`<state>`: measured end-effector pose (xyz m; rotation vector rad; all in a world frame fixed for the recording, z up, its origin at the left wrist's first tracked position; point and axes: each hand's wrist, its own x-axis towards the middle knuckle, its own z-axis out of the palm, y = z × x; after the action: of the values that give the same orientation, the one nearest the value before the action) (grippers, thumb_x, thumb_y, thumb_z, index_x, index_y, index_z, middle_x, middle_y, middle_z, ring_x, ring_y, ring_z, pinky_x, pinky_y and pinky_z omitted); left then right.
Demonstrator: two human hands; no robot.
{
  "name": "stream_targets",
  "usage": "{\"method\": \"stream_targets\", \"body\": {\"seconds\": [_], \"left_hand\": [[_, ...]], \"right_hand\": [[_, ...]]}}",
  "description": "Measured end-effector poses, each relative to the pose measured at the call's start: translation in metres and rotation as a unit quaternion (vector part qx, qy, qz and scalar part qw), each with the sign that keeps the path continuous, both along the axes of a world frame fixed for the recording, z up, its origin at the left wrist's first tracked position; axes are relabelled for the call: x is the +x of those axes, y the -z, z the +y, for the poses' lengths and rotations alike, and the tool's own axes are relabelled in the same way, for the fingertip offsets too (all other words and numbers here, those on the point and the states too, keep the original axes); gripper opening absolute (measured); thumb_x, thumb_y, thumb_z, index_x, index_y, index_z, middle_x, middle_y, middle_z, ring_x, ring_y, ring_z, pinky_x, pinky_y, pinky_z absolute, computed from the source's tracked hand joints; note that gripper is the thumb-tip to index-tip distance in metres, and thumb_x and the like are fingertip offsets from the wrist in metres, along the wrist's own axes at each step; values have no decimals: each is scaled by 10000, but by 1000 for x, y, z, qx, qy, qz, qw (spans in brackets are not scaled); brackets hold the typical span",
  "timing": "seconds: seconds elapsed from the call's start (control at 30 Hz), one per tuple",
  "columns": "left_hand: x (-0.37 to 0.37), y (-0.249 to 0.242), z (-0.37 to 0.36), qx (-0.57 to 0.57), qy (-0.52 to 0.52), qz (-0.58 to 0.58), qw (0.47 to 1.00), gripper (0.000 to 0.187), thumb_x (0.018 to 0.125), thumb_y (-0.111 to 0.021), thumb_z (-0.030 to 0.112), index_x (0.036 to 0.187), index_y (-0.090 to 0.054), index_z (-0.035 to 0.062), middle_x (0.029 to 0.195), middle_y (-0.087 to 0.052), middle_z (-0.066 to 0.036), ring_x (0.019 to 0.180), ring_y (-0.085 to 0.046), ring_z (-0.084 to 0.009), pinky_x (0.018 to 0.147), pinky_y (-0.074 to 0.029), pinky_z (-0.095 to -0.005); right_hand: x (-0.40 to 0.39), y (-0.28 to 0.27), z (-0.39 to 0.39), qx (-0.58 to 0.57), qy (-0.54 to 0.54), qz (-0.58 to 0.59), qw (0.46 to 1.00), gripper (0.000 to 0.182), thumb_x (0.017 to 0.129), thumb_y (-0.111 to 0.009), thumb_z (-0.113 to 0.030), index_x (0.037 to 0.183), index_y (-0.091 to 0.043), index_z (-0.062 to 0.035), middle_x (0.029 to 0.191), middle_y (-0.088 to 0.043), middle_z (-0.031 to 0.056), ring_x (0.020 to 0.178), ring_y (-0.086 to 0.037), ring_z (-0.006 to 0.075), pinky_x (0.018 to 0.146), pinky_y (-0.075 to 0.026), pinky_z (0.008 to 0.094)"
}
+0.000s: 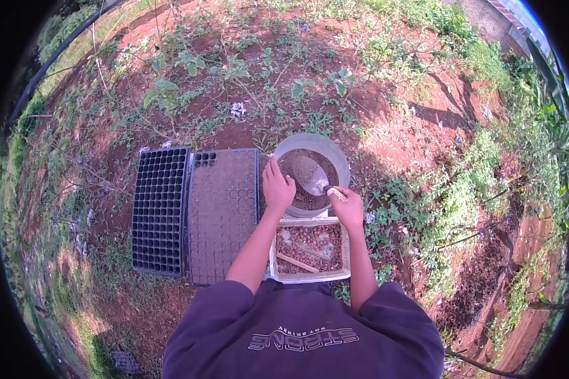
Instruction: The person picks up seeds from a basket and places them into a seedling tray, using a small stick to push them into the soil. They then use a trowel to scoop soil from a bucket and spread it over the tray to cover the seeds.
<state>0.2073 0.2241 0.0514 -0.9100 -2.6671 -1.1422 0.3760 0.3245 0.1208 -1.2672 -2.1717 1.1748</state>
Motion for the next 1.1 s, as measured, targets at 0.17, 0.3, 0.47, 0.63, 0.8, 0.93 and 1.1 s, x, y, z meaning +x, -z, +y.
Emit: {"method": "stream_targets", "body": {"seconds": [0.17,0.3,0.47,0.63,0.8,0.93,1.1], "left_hand": [[-2,5,1,13,4,5,1000,734,792,-560,119,1424,-222,-39,1344,-396,-259,1237,-399,-409,1054,-337,-475],[-1,7,-2,31,6,-8,999,682,838,-540,152,1422,-237,-23,1385,-368,-258,1285,-355,-422,1084,-303,-475],[28,13,-32,67,-16,11,998,602,883,-527,180,1404,-290,-7,1409,-355,-252,1323,-310,-428,1116,-247,-487],[60,-1,-69,98,-36,-64,992,546,873,-541,160,1369,-362,17,1386,-385,-245,1308,-338,-404,1100,-266,-484],[81,-20,-92,137,-50,-43,988,414,836,-550,102,1241,-491,37,1259,-498,-193,1216,-431,-369,1054,-317,-476],[94,-29,-113,148,-80,-25,985,322,823,-556,76,1144,-556,52,1197,-538,-173,1174,-464,-359,1050,-326,-469],[99,-30,-146,114,-96,24,989,168,849,-562,74,1007,-619,61,1114,-598,-151,1131,-515,-336,1022,-355,-438]], "right_hand": [[6,15,-2,-43,-1,16,999,380,823,-675,-282,1098,-684,-20,719,-673,58,662,-618,109,635,-483,278],[10,25,-7,-50,-9,65,997,376,853,-655,-259,1118,-663,8,716,-668,58,657,-611,94,617,-481,259],[26,15,-10,-96,0,146,985,339,880,-649,-197,1129,-638,33,716,-655,35,653,-602,81,618,-488,237],[43,-16,-18,-98,12,140,985,384,858,-664,-282,1102,-660,14,869,-700,124,800,-646,153,747,-493,298],[57,-31,-29,-79,0,161,984,356,850,-673,-259,1086,-673,6,874,-702,134,798,-654,145,732,-494,285],[63,-49,-48,-93,-27,174,980,333,854,-672,-223,1089,-671,13,809,-682,91,719,-610,117,676,-480,263],[66,-54,-71,-110,-55,168,978,330,855,-671,-207,1100,-669,15,788,-671,72,695,-585,104,655,-468,258]]}}
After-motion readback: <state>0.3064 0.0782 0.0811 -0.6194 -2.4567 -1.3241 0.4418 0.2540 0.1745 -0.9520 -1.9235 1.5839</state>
